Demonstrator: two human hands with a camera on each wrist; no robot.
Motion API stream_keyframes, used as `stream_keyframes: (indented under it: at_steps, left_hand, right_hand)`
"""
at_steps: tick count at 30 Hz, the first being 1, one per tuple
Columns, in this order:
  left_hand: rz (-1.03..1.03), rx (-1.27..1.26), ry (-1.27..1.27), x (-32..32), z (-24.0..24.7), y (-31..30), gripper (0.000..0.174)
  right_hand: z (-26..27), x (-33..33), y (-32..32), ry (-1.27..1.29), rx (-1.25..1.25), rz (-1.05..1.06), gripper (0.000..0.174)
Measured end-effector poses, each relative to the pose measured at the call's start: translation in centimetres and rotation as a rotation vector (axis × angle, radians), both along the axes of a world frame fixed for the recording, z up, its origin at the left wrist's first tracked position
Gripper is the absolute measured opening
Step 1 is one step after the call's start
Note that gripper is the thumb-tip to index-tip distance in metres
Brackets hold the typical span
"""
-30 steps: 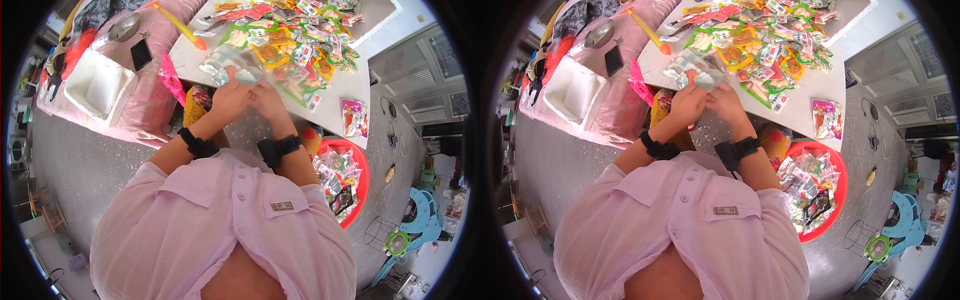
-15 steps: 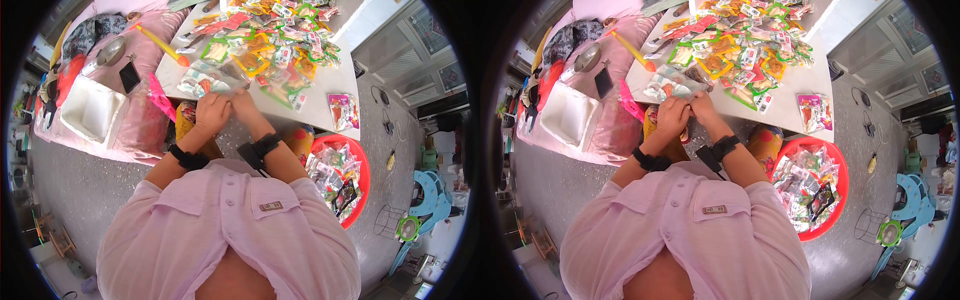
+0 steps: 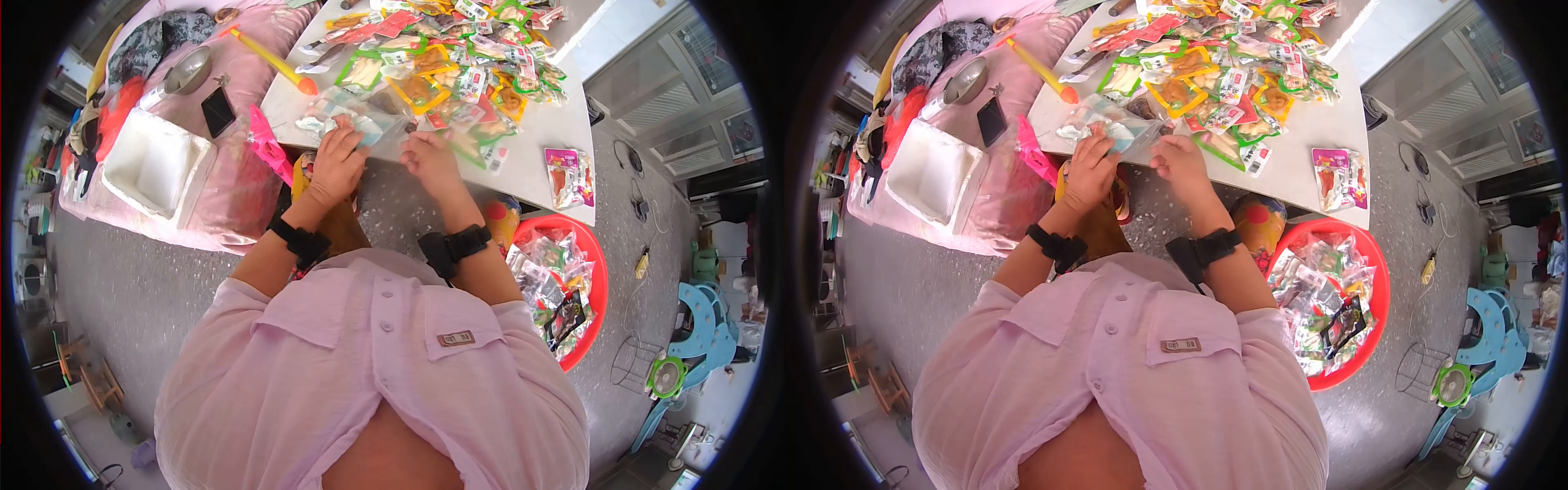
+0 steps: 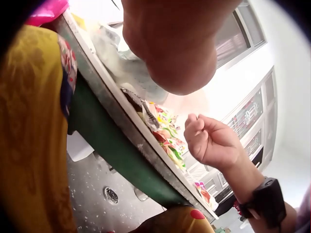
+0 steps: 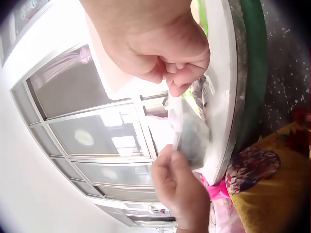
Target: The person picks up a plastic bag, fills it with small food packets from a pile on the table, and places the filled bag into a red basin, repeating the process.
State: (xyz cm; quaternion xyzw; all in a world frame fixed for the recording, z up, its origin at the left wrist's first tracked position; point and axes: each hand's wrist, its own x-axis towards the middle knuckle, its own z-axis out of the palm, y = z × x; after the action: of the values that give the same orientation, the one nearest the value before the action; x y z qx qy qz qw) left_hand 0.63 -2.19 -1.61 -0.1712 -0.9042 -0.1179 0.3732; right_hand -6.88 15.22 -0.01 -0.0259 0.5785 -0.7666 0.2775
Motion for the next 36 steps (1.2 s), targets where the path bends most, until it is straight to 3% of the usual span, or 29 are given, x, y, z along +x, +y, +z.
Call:
stream_keyframes:
  at_steps: [5, 8, 11, 14, 17, 20, 23, 26, 28, 36]
  left_hand:
    - [-0.068, 0.084, 0.040, 0.1, 3.9, -1.7, 0.012]
    - [-0.135, 0.276, -0.020, -0.1, 5.9, -3.2, 0.007]
    - [-0.082, 0.572, -0.315, 1.2, 9.6, -3.0, 0.013]
    - [-0.188, 0.840, -0.529, 1.8, 11.0, -2.8, 0.013]
    - [-0.276, 1.005, -0.690, 2.6, 11.1, -1.1, 0.011]
    - [-0.313, 1.088, -0.787, 3.6, 10.9, 0.7, 0.011]
    - [-0.298, 0.975, -0.781, 4.5, 10.8, 1.3, 0.011]
    - [-0.410, 0.911, -0.831, 4.9, 10.1, 2.6, 0.012]
    - [-0.414, 0.911, -0.929, 5.2, 9.9, 3.2, 0.012]
    - [-0.599, 0.898, -1.087, 5.2, 8.1, 5.8, 0.018]
  right_hand:
    - [1.9, 0.0, 1.6, 0.086, 0.117, -0.078, 0.013]
    - [3.2, 0.0, 1.8, 0.320, 0.120, -0.087, 0.019]
    - [3.9, -1.1, 1.8, 0.919, 0.285, -0.096, 0.028]
    - [7.0, -0.2, 1.8, 1.004, 0.348, -0.043, 0.037]
    - [10.2, 2.1, 2.1, 1.073, 0.354, 0.128, 0.035]
    - [11.0, 3.2, 2.8, 1.090, 0.525, 0.370, 0.028]
    - [10.4, 3.8, 4.0, 1.001, 0.594, 0.465, 0.020]
    - [9.8, 5.0, 5.5, 1.151, 0.606, 0.504, 0.018]
    - [8.7, 5.9, 6.0, 1.232, 0.611, 0.496, 0.018]
    - [6.1, 8.5, 9.1, 1.087, 0.473, 0.392, 0.015]
